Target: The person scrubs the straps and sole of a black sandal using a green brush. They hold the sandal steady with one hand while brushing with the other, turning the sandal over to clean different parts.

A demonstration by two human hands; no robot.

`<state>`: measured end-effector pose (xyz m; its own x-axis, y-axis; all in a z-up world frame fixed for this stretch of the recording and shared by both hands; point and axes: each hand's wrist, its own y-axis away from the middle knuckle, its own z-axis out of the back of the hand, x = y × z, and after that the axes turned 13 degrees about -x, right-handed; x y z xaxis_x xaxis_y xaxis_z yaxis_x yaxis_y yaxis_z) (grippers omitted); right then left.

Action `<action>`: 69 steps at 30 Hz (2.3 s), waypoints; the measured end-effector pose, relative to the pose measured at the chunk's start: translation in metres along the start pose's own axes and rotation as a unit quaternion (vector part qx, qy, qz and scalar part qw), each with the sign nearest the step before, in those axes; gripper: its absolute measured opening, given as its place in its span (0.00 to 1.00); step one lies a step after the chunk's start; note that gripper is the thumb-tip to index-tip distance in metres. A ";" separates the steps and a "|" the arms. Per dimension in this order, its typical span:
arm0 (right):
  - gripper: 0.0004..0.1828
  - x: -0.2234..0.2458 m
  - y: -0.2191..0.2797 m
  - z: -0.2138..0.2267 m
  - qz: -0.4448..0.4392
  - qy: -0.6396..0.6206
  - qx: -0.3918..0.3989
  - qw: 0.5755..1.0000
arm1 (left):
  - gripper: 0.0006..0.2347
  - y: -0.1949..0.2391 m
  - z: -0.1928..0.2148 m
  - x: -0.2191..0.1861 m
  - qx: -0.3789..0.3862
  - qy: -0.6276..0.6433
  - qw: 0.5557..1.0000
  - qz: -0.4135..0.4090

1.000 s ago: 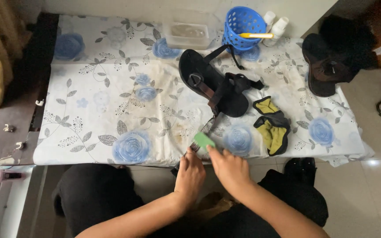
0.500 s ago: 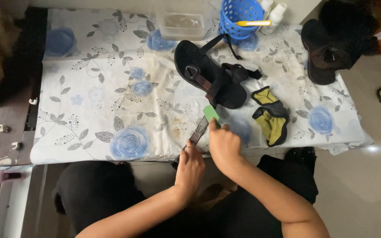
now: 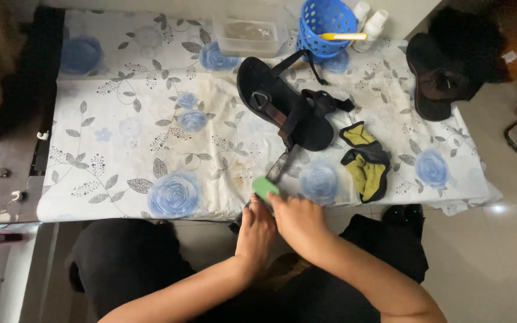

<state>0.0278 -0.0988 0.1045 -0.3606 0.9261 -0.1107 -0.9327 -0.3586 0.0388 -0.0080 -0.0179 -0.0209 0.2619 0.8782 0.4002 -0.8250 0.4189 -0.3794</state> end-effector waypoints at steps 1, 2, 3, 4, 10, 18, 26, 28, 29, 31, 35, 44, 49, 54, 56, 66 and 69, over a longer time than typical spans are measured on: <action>0.17 -0.005 -0.006 -0.003 0.004 0.002 0.000 1.000 | 0.18 0.000 -0.002 -0.002 0.001 0.000 1.000 0.004; 0.17 -0.011 -0.012 -0.007 -0.022 0.001 -0.008 1.000 | 0.19 -0.001 -0.005 -0.004 0.007 -0.006 1.000 0.000; 0.17 -0.014 -0.016 -0.012 -0.054 -0.005 -0.014 0.998 | 0.21 0.002 -0.007 -0.004 0.014 -0.010 1.000 -0.013; 0.17 -0.023 -0.023 -0.027 -0.057 -0.008 -0.010 0.998 | 0.21 0.002 -0.005 -0.003 0.017 -0.009 1.000 -0.017; 0.21 -0.010 -0.006 -0.029 -0.044 0.058 -0.068 0.995 | 0.20 -0.003 -0.004 0.000 0.001 0.010 1.000 0.004; 0.17 -0.040 -0.013 -0.058 -0.109 0.034 -0.222 0.968 | 0.14 -0.008 0.013 0.013 -0.112 0.105 0.987 0.038; 0.15 -0.032 0.002 -0.068 -0.087 -0.049 -0.182 0.978 | 0.13 -0.007 0.009 0.003 -0.117 0.110 0.986 0.049; 0.16 -0.041 -0.010 -0.079 -0.106 0.002 -0.219 0.970 | 0.13 -0.006 0.010 0.005 -0.116 0.097 0.987 0.053; 0.16 -0.042 -0.011 -0.079 -0.098 -0.014 -0.251 0.963 | 0.13 -0.007 0.011 0.005 -0.109 0.108 0.987 0.052; 0.16 -0.034 -0.001 -0.076 -0.086 -0.028 -0.284 0.955 | 0.13 -0.009 0.013 0.008 -0.105 0.117 0.986 0.056; 0.13 -0.028 0.015 -0.075 -0.053 -0.165 -0.243 0.954 | 0.13 -0.006 0.010 0.006 -0.089 0.146 0.984 0.052; 0.11 -0.026 0.014 -0.074 -0.050 -0.156 -0.295 0.941 | 0.13 -0.009 0.018 0.013 -0.070 0.143 0.986 0.044; 0.10 -0.055 -0.006 -0.081 -0.054 -0.125 -0.278 0.951 | 0.12 -0.009 0.013 0.017 -0.075 0.163 0.983 0.037; 0.11 -0.040 -0.002 -0.082 -0.045 -0.163 -0.317 0.933 | 0.08 -0.016 -0.003 0.034 -0.111 0.234 0.964 0.054; 0.09 -0.026 0.011 -0.074 -0.032 -0.170 -0.312 0.934 | 0.08 -0.016 0.003 0.043 -0.112 0.236 0.963 0.059; 0.08 -0.026 0.013 -0.083 -0.014 -0.204 -0.318 0.926 | 0.05 -0.009 0.022 0.069 -0.167 0.242 0.955 0.044; 0.13 -0.010 0.034 -0.064 0.027 -0.139 -0.302 0.943 | 0.05 0.003 0.020 0.071 -0.179 0.225 0.957 0.048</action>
<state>0.0003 -0.1281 0.0432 -0.4723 0.8698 0.1429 -0.7709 -0.3290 -0.5454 -0.0015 0.0412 0.0228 0.4486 0.8935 -0.0193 -0.6523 0.3126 -0.6905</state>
